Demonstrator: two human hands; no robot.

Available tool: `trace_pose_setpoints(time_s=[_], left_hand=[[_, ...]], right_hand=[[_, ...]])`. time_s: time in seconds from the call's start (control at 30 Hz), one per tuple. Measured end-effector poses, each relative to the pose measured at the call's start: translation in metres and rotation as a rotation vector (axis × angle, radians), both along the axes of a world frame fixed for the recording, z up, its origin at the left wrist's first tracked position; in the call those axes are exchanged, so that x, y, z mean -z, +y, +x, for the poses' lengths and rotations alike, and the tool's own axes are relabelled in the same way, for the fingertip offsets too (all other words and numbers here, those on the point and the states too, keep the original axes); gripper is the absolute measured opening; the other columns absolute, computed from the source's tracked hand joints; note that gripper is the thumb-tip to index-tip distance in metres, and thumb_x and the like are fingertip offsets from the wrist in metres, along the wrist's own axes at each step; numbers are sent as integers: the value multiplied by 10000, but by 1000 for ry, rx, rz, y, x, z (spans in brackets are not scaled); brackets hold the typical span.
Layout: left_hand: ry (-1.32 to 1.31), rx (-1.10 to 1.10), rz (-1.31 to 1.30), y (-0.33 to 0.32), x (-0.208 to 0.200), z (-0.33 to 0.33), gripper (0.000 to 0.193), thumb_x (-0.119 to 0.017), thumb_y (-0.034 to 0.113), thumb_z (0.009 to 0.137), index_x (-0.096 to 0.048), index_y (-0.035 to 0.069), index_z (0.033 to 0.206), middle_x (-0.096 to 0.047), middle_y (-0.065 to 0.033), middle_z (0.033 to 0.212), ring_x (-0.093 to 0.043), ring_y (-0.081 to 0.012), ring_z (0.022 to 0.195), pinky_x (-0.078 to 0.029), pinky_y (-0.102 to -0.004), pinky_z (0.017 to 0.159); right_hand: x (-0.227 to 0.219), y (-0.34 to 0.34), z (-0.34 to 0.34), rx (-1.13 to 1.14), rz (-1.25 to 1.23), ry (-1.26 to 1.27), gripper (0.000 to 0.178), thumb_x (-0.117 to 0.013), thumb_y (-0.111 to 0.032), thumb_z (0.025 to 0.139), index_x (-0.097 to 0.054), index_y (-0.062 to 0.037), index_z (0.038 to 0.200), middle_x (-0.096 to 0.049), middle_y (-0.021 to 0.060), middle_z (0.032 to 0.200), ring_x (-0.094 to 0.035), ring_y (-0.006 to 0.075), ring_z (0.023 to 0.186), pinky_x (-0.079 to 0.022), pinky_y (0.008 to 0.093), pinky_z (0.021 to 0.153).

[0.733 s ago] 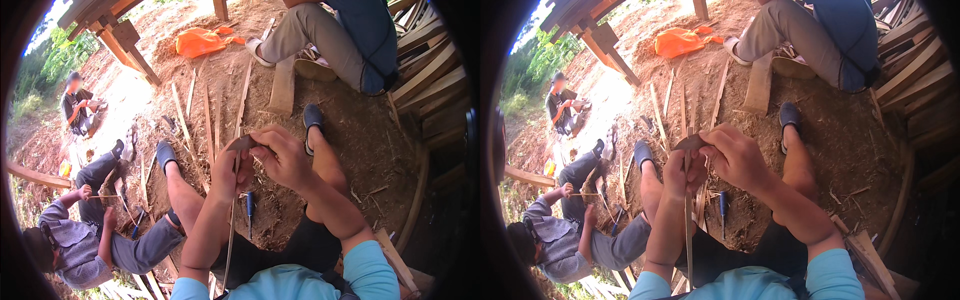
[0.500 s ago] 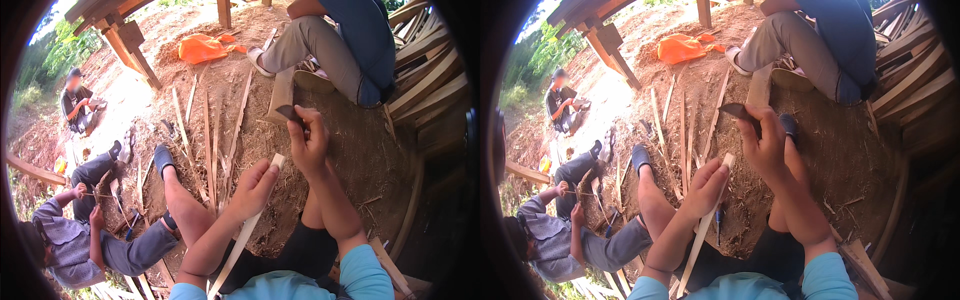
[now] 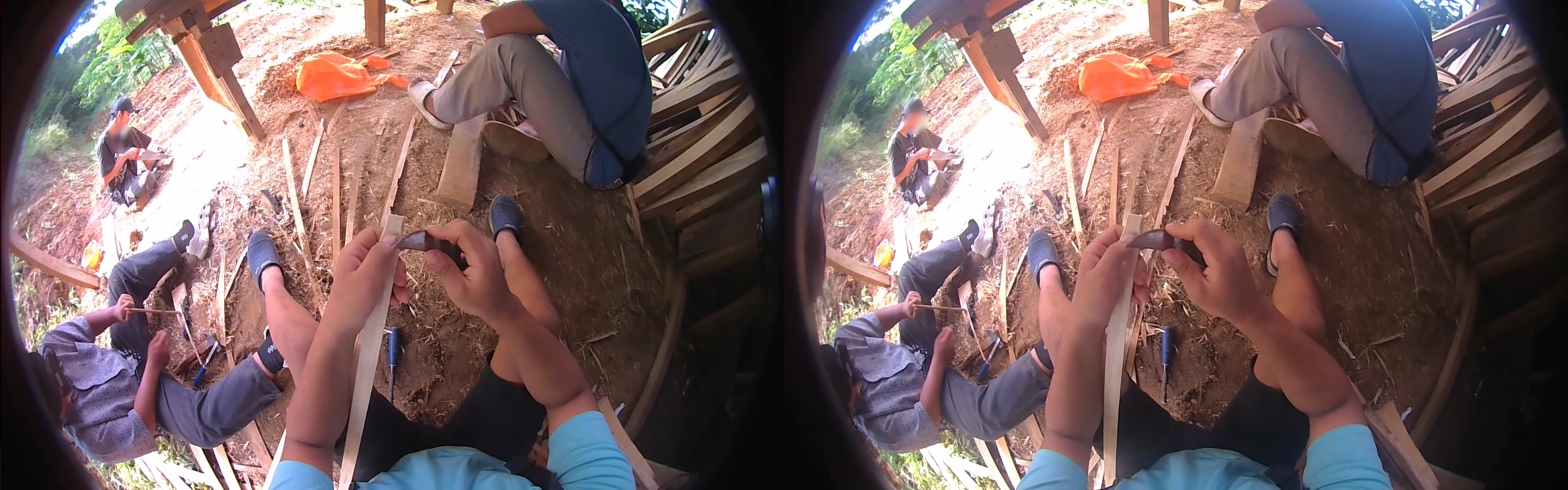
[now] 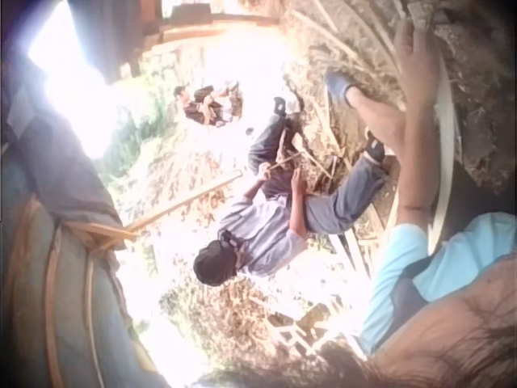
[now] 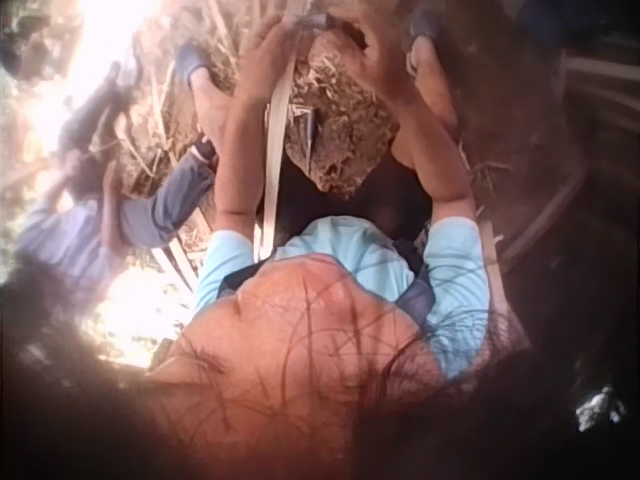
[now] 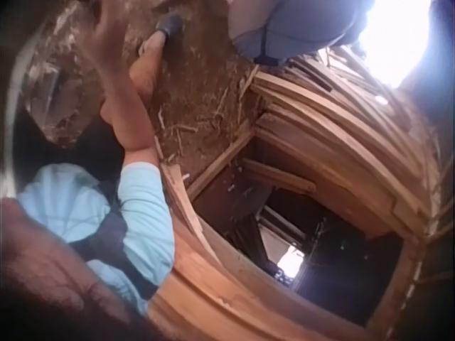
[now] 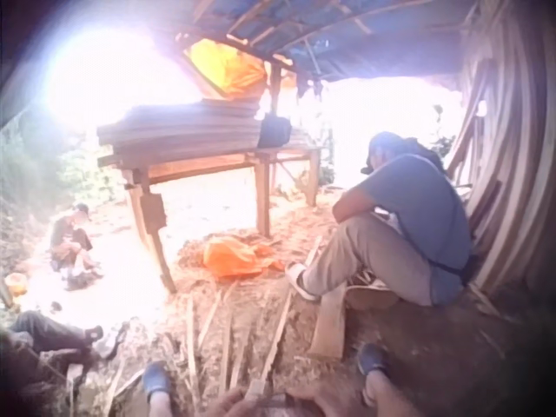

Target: The person sits on the ground and uses a curved knife to shave thin strips from a long wooden stick. They repeatedly draw the blade along the stick to create shavings, occasionally adjusting their grip and the stick's position. Other people are also working on similar wooden pieces nearby.

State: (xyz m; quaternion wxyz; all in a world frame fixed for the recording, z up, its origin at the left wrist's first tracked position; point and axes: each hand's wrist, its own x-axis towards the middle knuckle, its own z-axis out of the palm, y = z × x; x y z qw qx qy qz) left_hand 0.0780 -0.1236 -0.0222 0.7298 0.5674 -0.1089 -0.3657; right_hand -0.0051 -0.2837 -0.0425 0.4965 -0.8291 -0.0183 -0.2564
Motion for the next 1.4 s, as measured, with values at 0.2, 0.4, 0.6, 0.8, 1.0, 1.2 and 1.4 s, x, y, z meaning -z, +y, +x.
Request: trace_pose_setpoints(time_s=[0.2, 0.4, 0.6, 0.8, 1.0, 1.2, 1.4], left_hand=[[-15, -15, -57, 2, 5, 0, 208, -452, 199, 957, -549, 16, 942, -549, -44, 604, -537, -119, 436, -425, -224, 404], [-24, -9, -76, 5, 4, -2, 213, -448, 199, 957, -555, 15, 957, -552, -40, 599, -529, -110, 427, -412, -214, 395], [-53, -14, -76, 5, 5, -2, 187, -439, 189, 965, -532, 36, 910, -541, -32, 585, -504, -93, 419, -392, -203, 386], [-294, -43, 66, 4, -2, -20, 150, -438, 136, 965, -458, 47, 847, -503, -17, 555, -466, -61, 415, -357, -205, 378], [-420, -69, 98, 1, -5, -28, 151, -457, 117, 958, -453, 43, 827, -485, 0, 523, -496, -61, 428, -354, -214, 380], [-563, -108, 157, 0, 0, -25, 158, -451, 140, 968, -482, 40, 850, -497, -6, 537, -464, -57, 404, -349, -189, 363], [-658, -73, 191, -1, 1, -40, 226, -467, 165, 967, -489, 35, 783, -506, -11, 522, -482, -71, 405, -357, -205, 369]], right_hand=[[2, 1, 4, -44, -71, -95, 214, -647, -174, 866, -579, -28, 1006, -607, 122, 850, -622, 273, 751, -480, 344, 652], [1, 6, 5, -41, -51, -41, 210, -642, -168, 868, -577, -23, 1006, -606, 123, 854, -621, 279, 765, -479, 351, 665], [3, 7, 7, -82, -14, -88, 176, -640, -136, 863, -588, -19, 984, -599, 123, 825, -614, 279, 729, -475, 348, 641], [3, -6, 8, -118, -107, -149, 145, -645, -80, 834, -602, -24, 961, -586, 123, 786, -606, 279, 677, -472, 346, 585], [-2, -4, -1, -34, -183, -124, 175, -647, -64, 823, -613, -26, 990, -583, 125, 793, -613, 293, 676, -477, 355, 569], [1, 3, 2, 123, -248, -205, 210, -644, -62, 822, -610, -22, 1026, -585, 126, 805, -610, 301, 664, -480, 362, 563], [5, -22, 20, 509, -253, -140, 159, -605, -80, 866, -575, -5, 1003, -596, 153, 839, -607, 340, 777, -482, 388, 667]])
